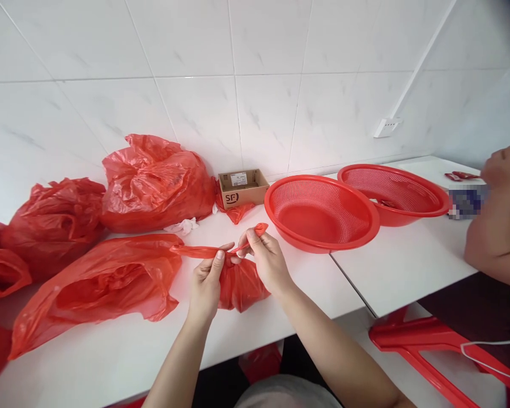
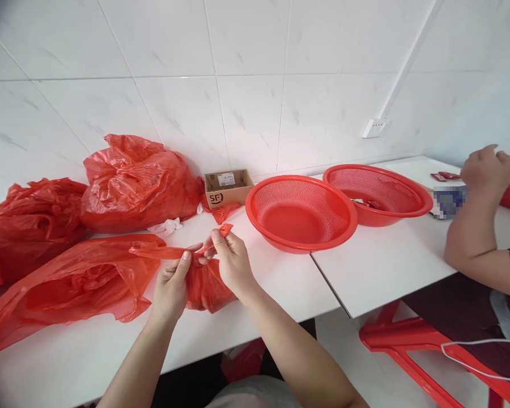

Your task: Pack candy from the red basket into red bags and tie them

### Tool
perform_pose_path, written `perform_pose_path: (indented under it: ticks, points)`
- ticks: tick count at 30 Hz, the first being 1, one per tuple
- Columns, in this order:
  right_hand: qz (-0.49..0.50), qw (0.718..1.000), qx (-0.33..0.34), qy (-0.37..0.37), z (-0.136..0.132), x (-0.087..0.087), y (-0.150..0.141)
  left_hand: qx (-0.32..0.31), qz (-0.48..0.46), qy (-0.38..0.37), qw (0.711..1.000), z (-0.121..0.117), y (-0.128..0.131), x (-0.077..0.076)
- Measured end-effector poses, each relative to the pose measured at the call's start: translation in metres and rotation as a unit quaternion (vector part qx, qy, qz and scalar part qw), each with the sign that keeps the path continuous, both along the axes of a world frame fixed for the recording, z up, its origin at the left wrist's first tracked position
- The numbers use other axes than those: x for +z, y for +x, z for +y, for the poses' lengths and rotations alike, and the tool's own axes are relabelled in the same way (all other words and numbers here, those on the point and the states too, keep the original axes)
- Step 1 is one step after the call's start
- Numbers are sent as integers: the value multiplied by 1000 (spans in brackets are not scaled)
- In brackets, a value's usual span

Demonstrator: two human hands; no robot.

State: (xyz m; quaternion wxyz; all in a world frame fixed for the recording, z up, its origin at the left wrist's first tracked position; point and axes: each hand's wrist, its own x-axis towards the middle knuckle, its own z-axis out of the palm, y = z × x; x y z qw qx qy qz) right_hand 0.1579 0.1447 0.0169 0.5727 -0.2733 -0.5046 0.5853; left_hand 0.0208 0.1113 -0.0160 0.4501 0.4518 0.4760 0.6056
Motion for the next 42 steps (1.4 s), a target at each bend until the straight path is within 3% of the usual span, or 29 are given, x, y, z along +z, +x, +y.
perform_pose_path:
  ticks: [5,10,14,18,20,22,24,29,33,37,42]
  points:
    - [0,1000,-3,16,-19,-1,8,-12,-5,32,999,-4,-4,11]
    - [-2,1000,15,-6,-20,-11,16,-43,17,70,996,-4,-8,21]
    - [-150,989,3,6,-17,-10,28,-65,37,86,994,-3,-14,19]
    - [-286,950,-39,121,-13,-3,36,-104,76,83,988,-4,-19,21]
    - [-282,949,15,142,-11,0,37,-120,98,79,985,-7,-18,25]
    - [-265,955,70,114,-12,-1,36,-133,114,80,981,-8,-17,29]
    - [-258,958,85,88,-15,-3,34,-132,123,91,979,-8,-14,29]
    - [-262,959,-8,107,-28,-13,26,-19,156,166,974,-5,-4,9]
    - [-170,981,79,39,-25,-18,31,35,184,217,958,-6,4,-3]
    - [-75,989,125,-19,-16,-20,38,14,251,248,936,-8,6,7]
    - [-188,976,74,75,-17,-11,46,-31,341,274,899,-7,-3,25]
